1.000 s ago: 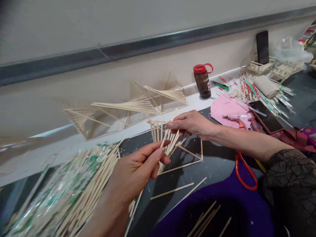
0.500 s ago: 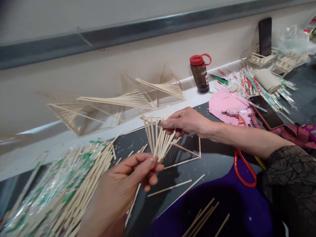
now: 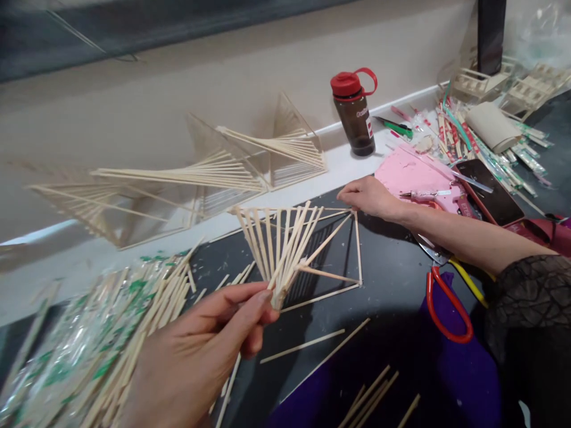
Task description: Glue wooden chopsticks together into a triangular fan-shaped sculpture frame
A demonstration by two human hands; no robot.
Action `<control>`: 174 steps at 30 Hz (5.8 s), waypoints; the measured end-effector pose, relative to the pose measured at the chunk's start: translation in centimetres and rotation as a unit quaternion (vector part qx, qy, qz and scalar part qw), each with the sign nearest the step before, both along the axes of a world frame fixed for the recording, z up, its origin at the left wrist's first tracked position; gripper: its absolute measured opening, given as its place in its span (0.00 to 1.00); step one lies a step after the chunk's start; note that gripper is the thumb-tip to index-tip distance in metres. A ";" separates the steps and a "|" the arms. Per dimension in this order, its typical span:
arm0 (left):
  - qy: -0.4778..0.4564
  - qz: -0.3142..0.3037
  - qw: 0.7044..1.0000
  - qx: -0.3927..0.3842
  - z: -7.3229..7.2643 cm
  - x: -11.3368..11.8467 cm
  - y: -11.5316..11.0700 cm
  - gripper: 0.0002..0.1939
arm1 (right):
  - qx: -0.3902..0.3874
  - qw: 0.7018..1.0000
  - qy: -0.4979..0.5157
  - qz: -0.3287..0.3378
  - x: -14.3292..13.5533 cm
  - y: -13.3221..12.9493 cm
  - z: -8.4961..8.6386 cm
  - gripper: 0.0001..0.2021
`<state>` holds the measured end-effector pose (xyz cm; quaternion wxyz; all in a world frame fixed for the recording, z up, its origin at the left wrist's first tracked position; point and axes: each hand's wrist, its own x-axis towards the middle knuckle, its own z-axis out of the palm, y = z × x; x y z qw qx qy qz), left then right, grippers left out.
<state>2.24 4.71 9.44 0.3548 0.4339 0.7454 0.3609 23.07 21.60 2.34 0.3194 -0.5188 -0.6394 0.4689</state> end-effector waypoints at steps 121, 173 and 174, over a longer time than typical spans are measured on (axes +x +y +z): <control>0.177 -0.105 0.958 0.198 -3.1 -3.0 -1.1 0.09 | 0.251 0.956 -0.096 0.122 0.1 -0.9 -1.7 0.14; 0.298 -0.184 0.898 0.268 -4.7 -1.2 -1.6 0.12 | 0.256 0.955 -0.095 0.114 0.1 -1.2 -1.3 0.12; 0.298 -0.184 0.897 0.270 -4.7 -1.2 -1.5 0.12 | 0.257 0.955 -0.091 0.113 0.1 -1.3 -1.4 0.12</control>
